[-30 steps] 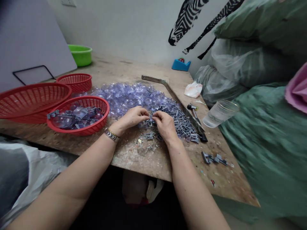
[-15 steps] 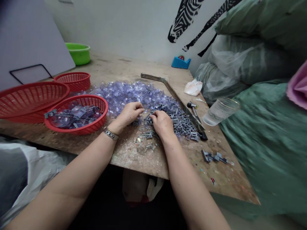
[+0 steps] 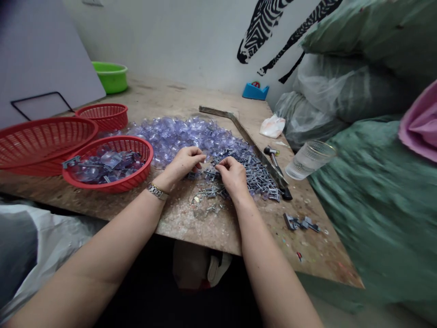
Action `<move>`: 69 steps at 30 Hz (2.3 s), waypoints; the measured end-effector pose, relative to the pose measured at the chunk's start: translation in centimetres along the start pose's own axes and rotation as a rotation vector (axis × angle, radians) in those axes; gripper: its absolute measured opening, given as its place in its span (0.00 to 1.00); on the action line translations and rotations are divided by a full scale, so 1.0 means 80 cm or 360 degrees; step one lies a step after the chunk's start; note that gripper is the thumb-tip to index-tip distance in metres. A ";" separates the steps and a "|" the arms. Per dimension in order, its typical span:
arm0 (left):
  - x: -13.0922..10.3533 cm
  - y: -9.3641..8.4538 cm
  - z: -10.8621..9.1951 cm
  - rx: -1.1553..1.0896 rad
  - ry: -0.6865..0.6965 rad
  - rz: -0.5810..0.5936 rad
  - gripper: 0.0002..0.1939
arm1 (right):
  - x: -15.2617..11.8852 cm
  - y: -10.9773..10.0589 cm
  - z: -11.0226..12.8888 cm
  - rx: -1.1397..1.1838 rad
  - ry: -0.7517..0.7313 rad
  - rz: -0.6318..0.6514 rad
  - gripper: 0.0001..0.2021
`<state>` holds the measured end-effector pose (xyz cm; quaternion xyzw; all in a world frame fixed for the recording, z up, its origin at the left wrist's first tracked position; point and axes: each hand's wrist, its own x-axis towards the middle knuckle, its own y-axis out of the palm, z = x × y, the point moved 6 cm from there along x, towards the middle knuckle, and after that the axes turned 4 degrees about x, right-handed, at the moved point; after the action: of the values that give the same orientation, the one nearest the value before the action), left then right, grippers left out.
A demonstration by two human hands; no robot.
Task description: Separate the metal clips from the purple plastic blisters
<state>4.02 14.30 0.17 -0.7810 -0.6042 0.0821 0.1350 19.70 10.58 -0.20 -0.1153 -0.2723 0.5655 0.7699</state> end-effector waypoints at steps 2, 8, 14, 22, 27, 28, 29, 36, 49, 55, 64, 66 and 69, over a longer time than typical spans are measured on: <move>-0.002 0.003 0.000 -0.0141 -0.0036 0.0040 0.08 | -0.002 -0.003 0.005 0.0188 0.0001 -0.0033 0.06; -0.011 0.008 -0.007 -0.0461 -0.0167 0.0112 0.09 | -0.009 -0.003 0.015 0.0377 -0.0080 -0.0085 0.06; -0.012 0.011 -0.007 -0.0619 -0.0163 0.0161 0.08 | -0.009 0.003 0.007 0.0451 0.0014 -0.0039 0.09; -0.012 0.013 -0.008 -0.0656 -0.0117 0.0096 0.08 | -0.012 -0.005 0.015 0.0393 -0.0034 -0.0106 0.07; -0.016 0.009 -0.012 -0.0651 -0.0093 0.0055 0.08 | -0.013 -0.007 0.016 0.0438 -0.0055 -0.0137 0.07; -0.016 0.009 -0.012 -0.0645 -0.0098 0.0050 0.08 | -0.013 -0.008 0.016 0.0450 -0.0060 -0.0153 0.07; -0.017 0.008 -0.012 -0.0639 -0.0099 0.0044 0.08 | -0.013 -0.008 0.016 0.0459 -0.0065 -0.0165 0.07; -0.022 0.010 -0.018 -0.0562 -0.0038 0.0095 0.06 | -0.017 -0.007 0.025 0.0337 -0.0148 -0.0142 0.06; -0.013 0.020 -0.012 -0.0739 -0.0064 0.0250 0.09 | -0.018 -0.006 0.028 0.0352 -0.0169 -0.0112 0.06; -0.012 0.020 -0.008 -0.0759 -0.0099 0.0206 0.10 | -0.017 -0.009 0.023 0.0463 -0.0113 -0.0165 0.06; -0.015 0.019 -0.011 -0.0645 -0.0075 0.0182 0.09 | -0.019 -0.006 0.028 0.0399 -0.0145 -0.0122 0.06; -0.014 0.020 -0.011 -0.0620 -0.0063 0.0183 0.10 | -0.019 -0.006 0.028 0.0378 -0.0154 -0.0125 0.06; -0.012 0.021 -0.012 -0.0587 -0.0020 0.0199 0.09 | -0.019 -0.007 0.030 0.0326 -0.0161 -0.0138 0.06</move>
<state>5.61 12.86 0.52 -0.8280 -0.5602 -0.0169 -0.0196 18.54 8.62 1.62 0.0044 -0.2563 0.5615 0.7868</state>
